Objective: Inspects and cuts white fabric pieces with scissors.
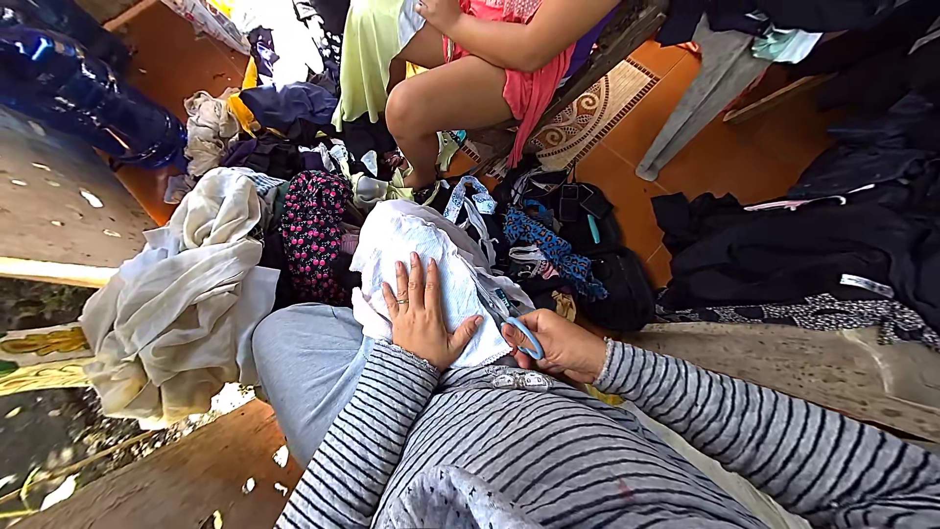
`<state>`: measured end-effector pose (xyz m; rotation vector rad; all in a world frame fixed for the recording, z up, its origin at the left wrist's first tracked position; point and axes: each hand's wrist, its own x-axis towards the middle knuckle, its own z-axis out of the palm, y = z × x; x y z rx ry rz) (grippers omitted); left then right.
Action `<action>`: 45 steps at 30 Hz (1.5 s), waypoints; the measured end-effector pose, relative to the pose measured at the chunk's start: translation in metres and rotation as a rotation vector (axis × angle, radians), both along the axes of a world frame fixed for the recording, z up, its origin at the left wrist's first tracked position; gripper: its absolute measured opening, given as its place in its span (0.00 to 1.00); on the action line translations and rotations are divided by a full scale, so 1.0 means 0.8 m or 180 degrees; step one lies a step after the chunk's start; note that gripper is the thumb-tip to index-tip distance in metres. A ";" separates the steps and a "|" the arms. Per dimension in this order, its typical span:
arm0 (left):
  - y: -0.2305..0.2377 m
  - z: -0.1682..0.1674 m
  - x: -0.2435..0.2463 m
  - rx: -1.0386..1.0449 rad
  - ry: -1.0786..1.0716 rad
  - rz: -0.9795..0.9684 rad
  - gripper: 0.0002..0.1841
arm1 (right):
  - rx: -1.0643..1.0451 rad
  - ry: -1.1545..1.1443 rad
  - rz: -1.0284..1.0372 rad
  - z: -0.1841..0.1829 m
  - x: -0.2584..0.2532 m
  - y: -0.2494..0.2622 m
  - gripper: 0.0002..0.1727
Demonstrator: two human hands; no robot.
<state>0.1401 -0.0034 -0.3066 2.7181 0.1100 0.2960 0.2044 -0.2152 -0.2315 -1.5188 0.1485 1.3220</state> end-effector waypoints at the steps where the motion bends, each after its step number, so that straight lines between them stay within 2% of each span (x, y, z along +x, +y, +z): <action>1: 0.000 -0.001 0.000 0.0012 -0.0015 0.0000 0.63 | 0.0042 0.0007 0.0016 0.001 0.002 0.002 0.17; 12: 0.000 -0.003 -0.001 -0.0045 -0.0020 0.0031 0.64 | -0.0002 0.0025 -0.0052 -0.002 0.010 0.017 0.18; 18: 0.001 -0.002 -0.001 -0.0043 -0.0034 0.0033 0.64 | 0.0099 0.0268 0.0014 0.000 0.026 0.030 0.24; 25: 0.001 -0.004 -0.001 -0.0047 -0.0079 0.0032 0.64 | 0.0080 0.0281 -0.0196 0.001 0.025 0.034 0.21; 32: 0.002 -0.003 0.000 -0.0022 -0.0115 0.0017 0.65 | 0.0150 0.0540 -0.0100 -0.001 0.052 0.050 0.28; 39: 0.001 -0.003 -0.001 -0.0047 -0.0122 0.0031 0.64 | -0.0002 0.0466 -0.0139 -0.001 0.054 0.055 0.23; 45: 0.003 -0.003 0.000 -0.0032 -0.0124 -0.0001 0.64 | -0.0014 0.0604 -0.0156 -0.004 0.069 0.065 0.27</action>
